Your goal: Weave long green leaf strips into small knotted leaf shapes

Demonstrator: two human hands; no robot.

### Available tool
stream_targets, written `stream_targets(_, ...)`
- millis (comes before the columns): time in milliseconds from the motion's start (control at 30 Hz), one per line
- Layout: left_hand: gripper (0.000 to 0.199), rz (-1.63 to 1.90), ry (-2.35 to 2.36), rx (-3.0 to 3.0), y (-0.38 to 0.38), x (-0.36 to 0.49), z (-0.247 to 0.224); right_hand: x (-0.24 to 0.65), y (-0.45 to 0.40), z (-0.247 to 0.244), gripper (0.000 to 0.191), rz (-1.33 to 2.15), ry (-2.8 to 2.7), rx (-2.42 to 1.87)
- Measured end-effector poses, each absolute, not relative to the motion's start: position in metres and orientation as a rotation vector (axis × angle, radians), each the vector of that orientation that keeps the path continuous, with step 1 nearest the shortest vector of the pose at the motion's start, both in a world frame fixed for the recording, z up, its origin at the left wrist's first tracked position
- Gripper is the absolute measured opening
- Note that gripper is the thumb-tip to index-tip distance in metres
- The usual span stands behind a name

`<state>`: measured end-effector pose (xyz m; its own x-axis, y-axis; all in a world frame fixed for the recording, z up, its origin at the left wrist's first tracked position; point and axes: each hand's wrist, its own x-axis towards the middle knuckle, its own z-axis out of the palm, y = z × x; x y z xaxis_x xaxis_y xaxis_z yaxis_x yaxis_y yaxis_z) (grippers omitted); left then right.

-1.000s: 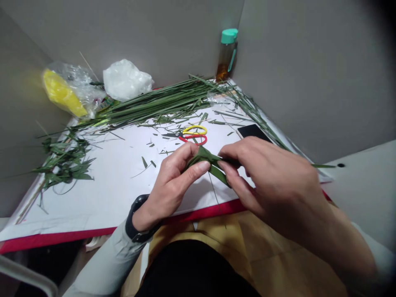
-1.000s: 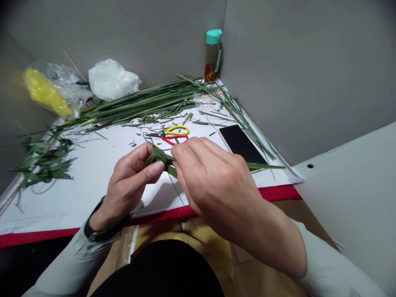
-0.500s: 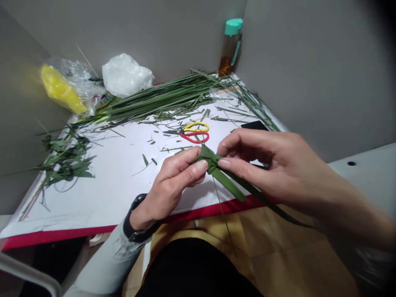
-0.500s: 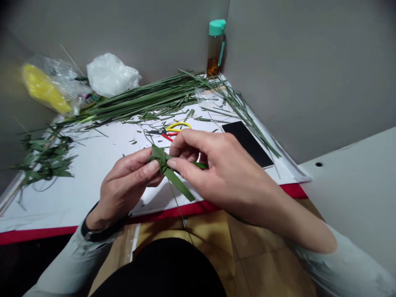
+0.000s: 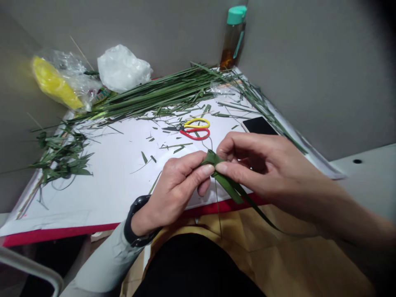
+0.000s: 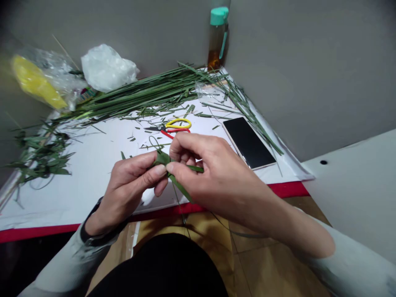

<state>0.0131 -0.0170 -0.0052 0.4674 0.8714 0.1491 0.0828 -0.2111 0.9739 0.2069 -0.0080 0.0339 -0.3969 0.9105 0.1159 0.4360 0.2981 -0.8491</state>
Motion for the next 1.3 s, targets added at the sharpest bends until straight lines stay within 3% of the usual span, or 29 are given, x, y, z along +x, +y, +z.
stream_targets(267, 0.028, 0.996, 0.795, 1.407, -0.017, 0.012, -0.016, 0.211, -0.007, 0.03, 0.012, 0.887, -2.061, -1.157)
stream_targets(500, 0.025, 1.032, 0.795, 1.407, -0.02, 0.013, -0.014, 0.211, -0.026, 0.029, 0.011, 0.342, -2.209, -1.008)
stream_targets(767, 0.029, 1.074, 0.831, 1.363, -0.024, 0.015, -0.016, 0.203, -0.036, 0.033, 0.022, 0.021, -2.237, -1.121)
stream_targets(900, 0.028, 1.115, 0.854, 1.345, -0.024, 0.016, -0.017, 0.208, -0.04, 0.032, 0.015, -0.18, -2.35, -1.107)
stream_targets(1300, 0.032, 1.17, 0.845, 1.351, -0.022, 0.02, -0.018, 0.196, -0.033, 0.043, 0.024, -0.426, -2.37, -1.029)
